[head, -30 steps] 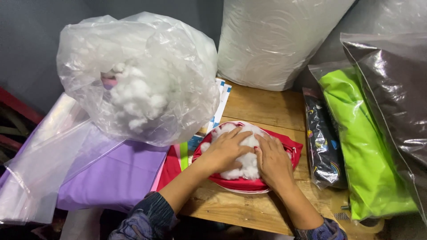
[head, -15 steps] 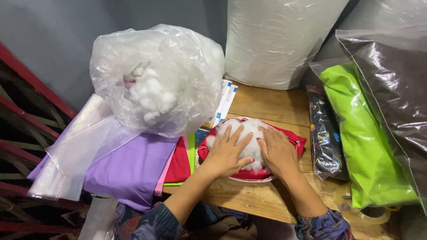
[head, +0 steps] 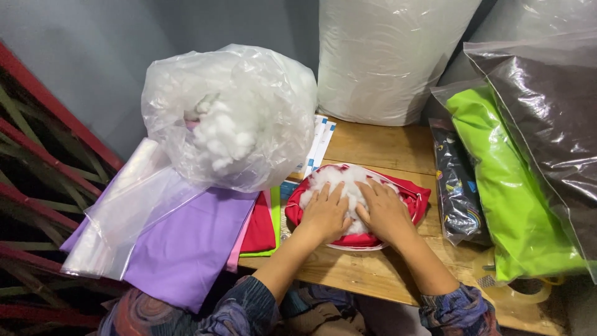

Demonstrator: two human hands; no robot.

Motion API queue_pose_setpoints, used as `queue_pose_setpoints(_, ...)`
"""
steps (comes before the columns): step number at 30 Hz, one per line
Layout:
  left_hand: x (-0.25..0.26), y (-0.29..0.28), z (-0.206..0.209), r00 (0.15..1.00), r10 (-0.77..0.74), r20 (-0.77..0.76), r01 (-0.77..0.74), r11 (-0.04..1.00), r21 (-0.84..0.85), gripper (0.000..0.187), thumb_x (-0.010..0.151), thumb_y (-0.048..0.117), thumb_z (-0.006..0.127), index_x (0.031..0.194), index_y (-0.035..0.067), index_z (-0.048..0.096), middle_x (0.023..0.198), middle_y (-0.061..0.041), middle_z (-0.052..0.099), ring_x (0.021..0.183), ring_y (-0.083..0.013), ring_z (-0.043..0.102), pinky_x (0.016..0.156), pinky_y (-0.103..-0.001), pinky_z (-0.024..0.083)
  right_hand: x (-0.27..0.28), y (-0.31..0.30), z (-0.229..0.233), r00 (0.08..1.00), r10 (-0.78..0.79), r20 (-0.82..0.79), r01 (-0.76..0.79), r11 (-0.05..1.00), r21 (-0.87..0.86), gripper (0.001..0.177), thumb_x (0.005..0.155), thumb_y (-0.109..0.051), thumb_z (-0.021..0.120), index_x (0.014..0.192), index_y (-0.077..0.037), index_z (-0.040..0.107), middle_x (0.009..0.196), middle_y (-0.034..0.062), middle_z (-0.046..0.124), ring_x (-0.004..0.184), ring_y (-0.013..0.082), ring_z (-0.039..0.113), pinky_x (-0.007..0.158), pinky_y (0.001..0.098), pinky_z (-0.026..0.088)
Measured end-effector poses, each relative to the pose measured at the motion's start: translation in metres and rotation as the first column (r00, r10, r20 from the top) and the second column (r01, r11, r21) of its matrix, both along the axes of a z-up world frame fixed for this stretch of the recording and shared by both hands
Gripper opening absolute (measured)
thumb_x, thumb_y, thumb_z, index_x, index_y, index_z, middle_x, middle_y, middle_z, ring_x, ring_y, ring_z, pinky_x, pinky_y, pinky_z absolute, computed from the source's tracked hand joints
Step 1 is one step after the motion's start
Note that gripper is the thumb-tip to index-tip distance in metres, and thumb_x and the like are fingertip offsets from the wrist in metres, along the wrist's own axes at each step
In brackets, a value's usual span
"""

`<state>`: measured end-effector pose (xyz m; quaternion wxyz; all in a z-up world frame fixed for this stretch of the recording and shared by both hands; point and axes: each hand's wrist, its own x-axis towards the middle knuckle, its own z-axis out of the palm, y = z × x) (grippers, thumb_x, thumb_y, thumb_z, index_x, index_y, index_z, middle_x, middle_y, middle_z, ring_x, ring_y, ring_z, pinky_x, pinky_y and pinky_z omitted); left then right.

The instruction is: Stuffing a red pillowcase with white fiberfill material taken from a large plastic bag.

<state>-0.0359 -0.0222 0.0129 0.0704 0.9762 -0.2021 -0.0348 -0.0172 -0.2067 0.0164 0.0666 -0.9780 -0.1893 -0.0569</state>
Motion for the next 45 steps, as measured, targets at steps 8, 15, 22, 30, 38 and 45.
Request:
queue_pose_setpoints(8, -0.02, 0.021, 0.029, 0.978, -0.017, 0.207, 0.052, 0.985, -0.165, 0.071, 0.09, 0.043, 0.065, 0.154, 0.017, 0.045, 0.158, -0.024, 0.038, 0.143, -0.0498, 0.041, 0.109, -0.061, 0.041, 0.006, -0.012, 0.003, 0.996, 0.056, 0.071, -0.067, 0.985, 0.161, 0.054, 0.097, -0.041, 0.052, 0.145, -0.016, 0.052, 0.139, 0.0193, 0.061, 0.134, 0.0424, 0.055, 0.118, 0.0503, 0.04)
queue_pose_setpoints(15, -0.03, 0.063, 0.055, 0.862, -0.083, 0.5, 0.299, 0.88, -0.369, 0.07, 0.084, 0.043, 0.079, 0.144, 0.018, 0.054, 0.154, -0.026, 0.041, 0.138, -0.0527, 0.045, 0.109, -0.059, 0.045, 0.0, -0.018, 0.043, 0.996, 0.081, 0.037, -0.089, 0.915, 0.393, 0.057, 0.1, -0.039, 0.044, 0.153, -0.019, 0.047, 0.159, 0.0065, 0.048, 0.147, 0.0254, 0.043, 0.12, 0.0411, 0.03)
queue_pose_setpoints(22, -0.025, 0.118, 0.087, 0.864, -0.082, 0.497, 0.323, 0.848, -0.42, 0.058, 0.088, 0.034, 0.077, 0.139, 0.014, 0.057, 0.156, -0.025, 0.039, 0.123, -0.0517, 0.058, 0.103, -0.059, 0.05, -0.027, 0.024, 0.095, 0.879, 0.015, 0.477, -0.051, 0.997, 0.062, 0.055, 0.1, -0.037, 0.057, 0.15, -0.014, 0.06, 0.153, 0.0194, 0.058, 0.138, 0.0384, 0.055, 0.113, 0.0485, 0.046)
queue_pose_setpoints(30, 0.034, 0.231, 0.091, 0.721, 0.535, 0.44, -0.296, 0.812, -0.503, 0.1, 0.074, 0.036, 0.09, 0.155, 0.014, 0.037, 0.157, -0.024, 0.037, 0.142, -0.0433, 0.041, 0.114, -0.052, 0.038, -0.002, 0.205, 0.148, 0.738, 0.456, 0.498, -0.581, 0.804, 0.125, 0.045, 0.096, -0.023, 0.07, 0.136, -0.01, 0.058, 0.137, 0.0234, 0.061, 0.118, 0.0412, 0.063, 0.097, 0.0505, 0.052)
queue_pose_setpoints(38, 0.123, 0.265, -0.031, 0.79, 0.612, 0.039, -0.538, 0.723, -0.433, 0.05, 0.079, 0.004, 0.072, 0.128, 0.003, 0.062, 0.127, -0.019, 0.057, 0.115, -0.0426, 0.064, 0.095, -0.05, 0.057, 0.134, 0.333, 0.012, 0.938, 0.242, 0.247, -0.272, 0.957, 0.096, 0.041, 0.094, -0.023, 0.067, 0.133, -0.021, 0.056, 0.138, 0.0237, 0.054, 0.104, 0.0472, 0.069, 0.078, 0.0525, 0.061)
queue_pose_setpoints(45, 0.09, 0.268, 0.006, 0.652, 0.674, 0.348, -0.331, 0.665, -0.669, 0.047, 0.074, 0.001, 0.077, 0.12, 0.01, 0.074, 0.119, -0.014, 0.058, 0.11, -0.0389, 0.067, 0.094, -0.046, 0.058, 0.128, 0.293, 0.051, 0.856, 0.299, 0.421, -0.368, 0.925, 0.092, 0.013, 0.087, -0.01, 0.07, 0.096, -0.019, 0.07, 0.104, 0.0034, 0.069, 0.079, 0.0295, 0.076, 0.064, 0.0388, 0.064)
